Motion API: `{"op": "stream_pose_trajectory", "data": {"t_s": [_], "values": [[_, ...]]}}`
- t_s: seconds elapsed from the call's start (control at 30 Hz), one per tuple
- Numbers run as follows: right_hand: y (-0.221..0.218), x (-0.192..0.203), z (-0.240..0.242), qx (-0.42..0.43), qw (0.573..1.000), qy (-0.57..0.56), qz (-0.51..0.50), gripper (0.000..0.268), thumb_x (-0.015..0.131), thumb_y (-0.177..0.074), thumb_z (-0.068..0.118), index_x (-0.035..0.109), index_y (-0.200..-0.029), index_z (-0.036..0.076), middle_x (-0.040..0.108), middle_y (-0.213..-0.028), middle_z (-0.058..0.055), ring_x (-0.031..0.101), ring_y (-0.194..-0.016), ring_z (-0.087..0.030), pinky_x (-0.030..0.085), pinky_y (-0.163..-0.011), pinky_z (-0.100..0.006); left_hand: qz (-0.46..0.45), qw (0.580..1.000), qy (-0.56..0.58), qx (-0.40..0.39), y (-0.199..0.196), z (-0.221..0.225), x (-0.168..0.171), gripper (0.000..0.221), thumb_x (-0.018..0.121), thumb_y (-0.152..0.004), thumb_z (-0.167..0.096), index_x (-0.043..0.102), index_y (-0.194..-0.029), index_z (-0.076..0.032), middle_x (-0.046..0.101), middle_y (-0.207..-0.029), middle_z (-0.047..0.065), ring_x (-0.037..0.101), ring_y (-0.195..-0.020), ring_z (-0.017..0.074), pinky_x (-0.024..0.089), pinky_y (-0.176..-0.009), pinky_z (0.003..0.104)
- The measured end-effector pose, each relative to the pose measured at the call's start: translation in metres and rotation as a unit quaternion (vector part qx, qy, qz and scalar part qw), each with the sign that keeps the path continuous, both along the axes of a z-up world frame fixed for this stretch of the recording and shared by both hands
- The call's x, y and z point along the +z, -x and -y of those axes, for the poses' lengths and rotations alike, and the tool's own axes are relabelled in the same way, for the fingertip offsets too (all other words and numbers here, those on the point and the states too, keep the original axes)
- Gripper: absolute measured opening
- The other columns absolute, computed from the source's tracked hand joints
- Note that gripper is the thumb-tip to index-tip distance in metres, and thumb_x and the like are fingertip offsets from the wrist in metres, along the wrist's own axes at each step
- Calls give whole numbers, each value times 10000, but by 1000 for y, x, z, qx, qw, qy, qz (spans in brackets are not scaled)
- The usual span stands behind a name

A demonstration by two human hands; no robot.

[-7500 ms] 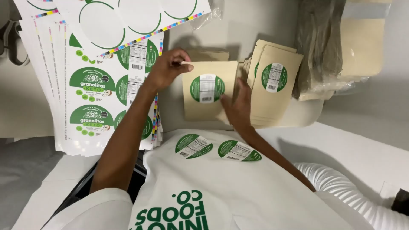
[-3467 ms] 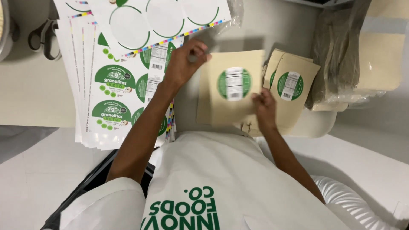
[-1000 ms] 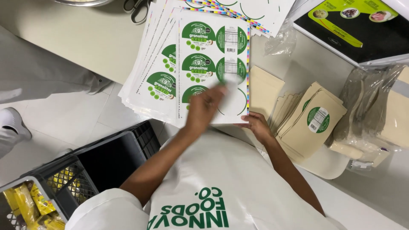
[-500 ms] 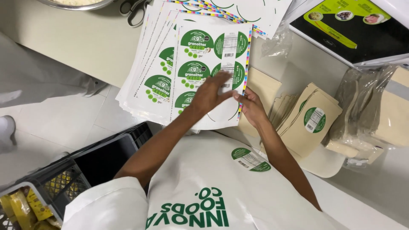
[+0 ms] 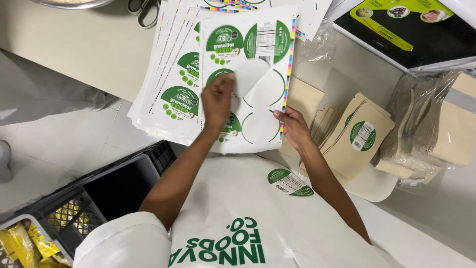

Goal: Peeling circular labels from a sheet and applying them to the center of small tan pouches.

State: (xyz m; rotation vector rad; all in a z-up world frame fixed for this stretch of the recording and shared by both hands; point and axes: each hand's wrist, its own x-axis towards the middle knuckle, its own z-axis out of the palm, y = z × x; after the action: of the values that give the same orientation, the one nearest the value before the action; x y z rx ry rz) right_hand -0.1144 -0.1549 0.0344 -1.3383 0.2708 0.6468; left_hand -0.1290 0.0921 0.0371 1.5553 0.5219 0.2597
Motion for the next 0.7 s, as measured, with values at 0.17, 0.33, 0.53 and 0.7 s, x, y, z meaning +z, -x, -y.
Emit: {"op": "stream_pose_trajectory", "data": {"t_s": [0.17,0.33,0.53,0.7], "values": [[-10,-35,27,-51,996,-5,-68,300,683,-947,136,679,-1232,39,693,-1040,-82,727,-1006,-249,579,-937,-390,1,985,12,-171,60,-29,82,195,674,-1019,-210,770,-993,-42,608,-610,105,628,-636,213,519,-681,376],[-59,-50,25,-74,992,-3,-103,294,663,-940,247,680,-1205,120,722,-1061,-95,722,-994,-248,557,-956,-396,-202,729,73,-649,76,-47,153,513,783,-841,-446,747,-1223,-105,765,-1185,213,694,-1144,427,519,-1025,537],[-78,31,-18,-5,985,169,11,337,716,-988,334,638,-1241,124,724,-1128,-80,721,-1103,-224,559,-1017,-400,-177,832,-128,-510,-3,-30,87,697,763,-930,-405,521,-1483,-56,599,-1415,236,748,-860,323,421,-1113,596],[-71,59,-26,17,998,35,58,230,722,-910,99,689,-1137,99,755,-1053,-28,703,-913,-155,563,-829,-276,205,807,-407,-375,-80,-2,45,590,450,-1127,-492,312,-1616,-192,322,-1680,126,280,-1577,293,185,-1215,712]]}}
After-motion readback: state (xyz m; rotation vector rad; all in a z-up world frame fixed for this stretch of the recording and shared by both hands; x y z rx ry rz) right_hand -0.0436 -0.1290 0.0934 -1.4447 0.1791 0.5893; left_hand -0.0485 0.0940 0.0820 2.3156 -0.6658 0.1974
